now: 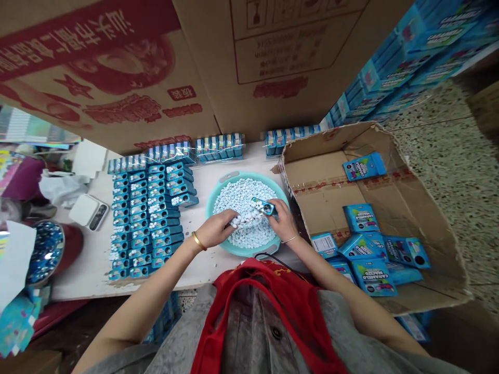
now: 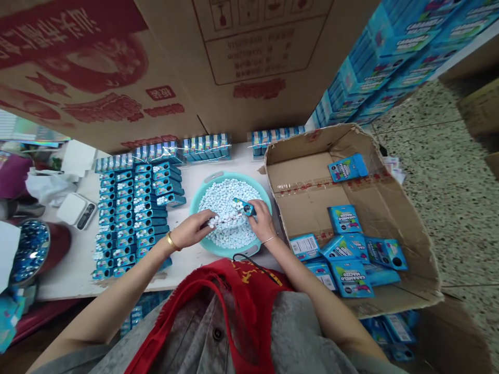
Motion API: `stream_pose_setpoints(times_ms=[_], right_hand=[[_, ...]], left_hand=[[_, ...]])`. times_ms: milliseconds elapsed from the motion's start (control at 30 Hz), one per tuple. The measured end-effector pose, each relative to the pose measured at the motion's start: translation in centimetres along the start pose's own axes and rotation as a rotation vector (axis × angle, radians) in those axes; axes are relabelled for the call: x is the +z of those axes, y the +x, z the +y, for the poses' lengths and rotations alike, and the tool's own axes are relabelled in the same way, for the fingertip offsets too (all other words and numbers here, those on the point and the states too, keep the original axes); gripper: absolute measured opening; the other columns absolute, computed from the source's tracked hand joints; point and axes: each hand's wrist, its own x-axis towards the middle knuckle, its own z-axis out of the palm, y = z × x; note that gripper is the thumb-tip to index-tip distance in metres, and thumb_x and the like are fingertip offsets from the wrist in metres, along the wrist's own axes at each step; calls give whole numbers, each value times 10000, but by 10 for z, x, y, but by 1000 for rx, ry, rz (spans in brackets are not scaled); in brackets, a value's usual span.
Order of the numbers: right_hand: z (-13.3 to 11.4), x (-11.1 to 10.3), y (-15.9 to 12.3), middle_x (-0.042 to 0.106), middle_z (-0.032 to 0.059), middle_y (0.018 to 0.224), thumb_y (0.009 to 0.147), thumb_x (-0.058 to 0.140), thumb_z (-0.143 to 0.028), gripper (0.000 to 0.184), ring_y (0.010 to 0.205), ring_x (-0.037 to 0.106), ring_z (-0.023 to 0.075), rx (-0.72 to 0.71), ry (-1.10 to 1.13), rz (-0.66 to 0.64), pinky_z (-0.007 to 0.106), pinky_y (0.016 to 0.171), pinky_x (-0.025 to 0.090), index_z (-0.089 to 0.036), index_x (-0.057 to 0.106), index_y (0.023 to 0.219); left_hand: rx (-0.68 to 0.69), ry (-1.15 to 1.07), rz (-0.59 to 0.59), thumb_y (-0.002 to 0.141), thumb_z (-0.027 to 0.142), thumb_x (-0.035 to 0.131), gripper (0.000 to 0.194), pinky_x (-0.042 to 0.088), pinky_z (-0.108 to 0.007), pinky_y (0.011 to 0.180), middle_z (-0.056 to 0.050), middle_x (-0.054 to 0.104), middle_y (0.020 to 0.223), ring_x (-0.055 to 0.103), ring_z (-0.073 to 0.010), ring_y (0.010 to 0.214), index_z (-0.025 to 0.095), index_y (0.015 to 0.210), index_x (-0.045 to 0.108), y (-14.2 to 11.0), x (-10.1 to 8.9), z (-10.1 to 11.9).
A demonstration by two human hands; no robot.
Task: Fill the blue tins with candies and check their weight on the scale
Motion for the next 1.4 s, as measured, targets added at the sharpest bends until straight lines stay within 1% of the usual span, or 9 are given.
stream_pose_setpoints(times_ms=[167, 400, 633, 700, 833, 967, 1067, 1267, 1400], right_hand=[[-5, 10, -9, 561, 105, 1140, 712, 458, -69, 493, 1116, 509, 279, -62, 1, -53, 526, 1005, 417, -230, 517, 1174], [-5, 17, -14, 566, 104, 1125, 724, 450, -62, 485, 1115, 507, 274, -66, 25, -66, 542, 1007, 407, -236, 510, 1173], [-3, 11, -18, 593, 96, 1099, 822, 549, -221, 333, 1059, 564, 251, 14, 134, -9, 451, 933, 474, -232, 513, 1153], [-2, 10, -19, 605, 96, 1079, 832, 576, -278, 316, 1039, 580, 251, 41, 135, 15, 434, 906, 489, -227, 519, 1139], [-4, 9, -18, 615, 101, 1079, 841, 584, -310, 305, 1044, 586, 253, 45, 110, -5, 426, 907, 489, -223, 534, 1129], [-6, 7, -13, 616, 107, 1074, 840, 589, -325, 312, 1031, 587, 252, 54, 77, 13, 430, 908, 486, -215, 535, 1127], [-3, 5, -8, 611, 109, 1072, 833, 601, -327, 322, 1027, 585, 250, 67, 59, 37, 430, 907, 484, -208, 535, 1125], [7, -1, -4, 607, 112, 1057, 816, 603, -271, 321, 1016, 583, 258, 53, 38, 47, 439, 904, 483, -197, 537, 1121], [6, 4, -9, 587, 117, 1103, 800, 520, -147, 346, 1076, 550, 261, 10, 21, -43, 461, 953, 455, -197, 535, 1142]], left_hand=[[-183, 409, -176, 863, 171, 438, 197, 481, -338, 731, -113, 597, 1018, 615, -242, 893, 150, 1028, 545, 16, -30, 52], [-228, 582, -205, 910, 95, 301, 276, 491, -330, 685, -134, 581, 948, 651, -233, 820, 117, 1078, 518, 31, -27, 103], [-216, 360, 58, 890, 233, 442, 275, 483, -308, 808, -72, 600, 1028, 613, -195, 906, 195, 1150, 525, 17, -46, 55], [-277, 294, 137, 889, 257, 450, 270, 472, -306, 834, -73, 606, 1024, 593, -201, 951, 193, 1136, 535, 17, -33, 21], [-400, 190, -8, 865, 182, 459, 243, 463, -305, 830, -75, 603, 1012, 589, -196, 944, 189, 1081, 571, 24, 30, -27], [-260, 24, -95, 867, 173, 483, 265, 446, -295, 907, -59, 615, 1108, 583, -177, 1019, 193, 1116, 570, 32, 92, -26], [-162, -107, -116, 877, 212, 501, 270, 444, -279, 928, -68, 618, 1145, 586, -165, 1037, 168, 1136, 561, 28, 106, -23], [-46, -283, -66, 872, 271, 543, 282, 471, -261, 879, -75, 644, 1079, 604, -149, 978, 143, 1123, 559, 1, 53, -29], [-5, -154, 24, 889, 284, 520, 281, 475, -291, 856, -88, 642, 1056, 604, -171, 956, 146, 1129, 569, -3, 5, 0]])
